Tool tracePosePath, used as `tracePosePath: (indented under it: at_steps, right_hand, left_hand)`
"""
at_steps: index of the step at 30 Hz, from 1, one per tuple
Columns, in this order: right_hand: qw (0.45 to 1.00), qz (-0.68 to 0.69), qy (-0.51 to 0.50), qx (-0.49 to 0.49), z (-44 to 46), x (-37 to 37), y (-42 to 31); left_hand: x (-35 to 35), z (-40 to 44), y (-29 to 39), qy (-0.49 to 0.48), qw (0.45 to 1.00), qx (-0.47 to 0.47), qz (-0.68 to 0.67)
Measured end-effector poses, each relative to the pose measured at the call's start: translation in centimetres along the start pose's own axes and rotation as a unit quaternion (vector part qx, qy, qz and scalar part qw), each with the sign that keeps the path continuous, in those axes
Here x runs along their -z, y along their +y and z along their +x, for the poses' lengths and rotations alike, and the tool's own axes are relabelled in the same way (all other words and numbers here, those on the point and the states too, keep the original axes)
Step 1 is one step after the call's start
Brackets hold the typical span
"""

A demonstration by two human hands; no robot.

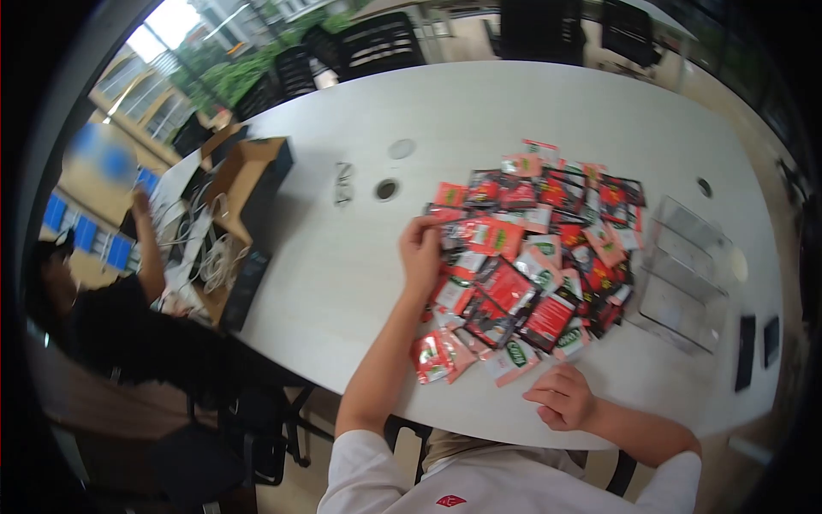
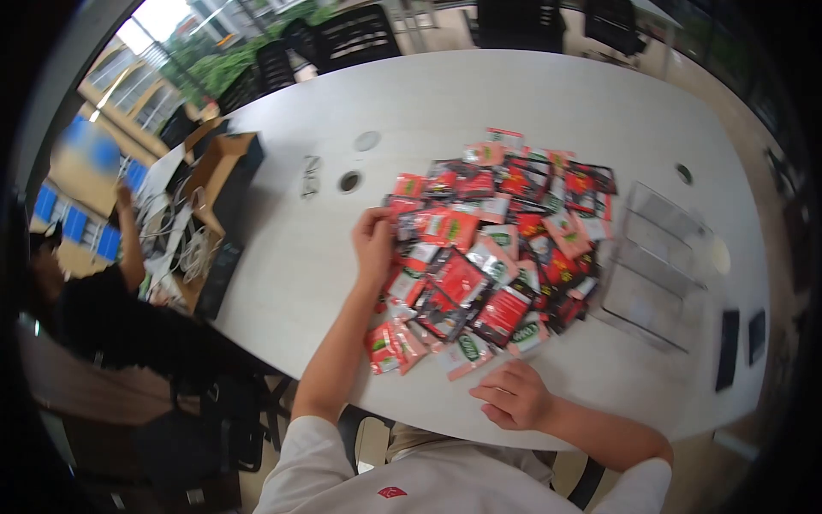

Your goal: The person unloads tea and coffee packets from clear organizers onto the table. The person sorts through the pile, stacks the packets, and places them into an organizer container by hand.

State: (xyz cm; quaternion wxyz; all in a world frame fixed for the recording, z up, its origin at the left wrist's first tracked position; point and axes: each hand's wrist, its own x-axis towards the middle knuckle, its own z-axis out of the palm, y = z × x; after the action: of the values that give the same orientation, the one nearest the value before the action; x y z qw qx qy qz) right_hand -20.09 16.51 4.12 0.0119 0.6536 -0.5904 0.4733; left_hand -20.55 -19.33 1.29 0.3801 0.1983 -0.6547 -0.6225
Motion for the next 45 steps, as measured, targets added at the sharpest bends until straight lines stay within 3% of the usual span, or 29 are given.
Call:
tracePosePath:
  at_steps: [5, 13, 21, 27, 31, 34, 38, 41, 45]
  right_hand:
    - [1.000, -0.005, 0.002, -0.008, -0.1, 0.4, -0.4]
    - [0.997, -0.034, 0.065, -0.030, 0.3, 1.8, 0.6]
    - [0.992, -0.052, 0.098, -0.068, 0.5, 1.2, 0.9]
    - [0.988, -0.105, 0.101, -0.050, 0.6, 1.7, 1.3]
    - [0.962, -0.234, 0.138, -0.020, 0.8, 3.4, 1.3]
    - [0.905, -0.374, 0.200, -0.027, 1.5, 6.1, 0.6]
    - [0.818, -0.461, 0.255, -0.231, 2.4, 8.5, 0.8]
    - [0.785, -0.503, 0.149, -0.328, 0.4, 9.7, 1.6]
    - [0.783, -0.463, 0.057, -0.410, -1.5, 10.0, 2.1]
  left_hand:
    - [-0.3, -0.5, 1.0, 0.034, 0.981, -0.139, 0.131]
    - [-0.6, -2.2, 4.0, -0.040, 0.887, -0.355, 0.293]
    - [-0.2, -2.0, 4.7, -0.016, 0.920, -0.278, 0.275]
    - [0.2, -1.6, 5.6, -0.024, 0.866, -0.399, 0.299]
    - [1.4, -2.1, 5.6, -0.025, 0.869, -0.391, 0.302]
    - [1.0, -2.5, 5.9, -0.029, 0.878, -0.380, 0.290]
    - [0.4, -3.1, 6.1, -0.055, 0.876, -0.380, 0.291]
    - [-0.9, -3.7, 6.9, -0.087, 0.868, -0.395, 0.289]
    - [-1.8, -4.1, 6.7, -0.122, 0.853, -0.406, 0.305]
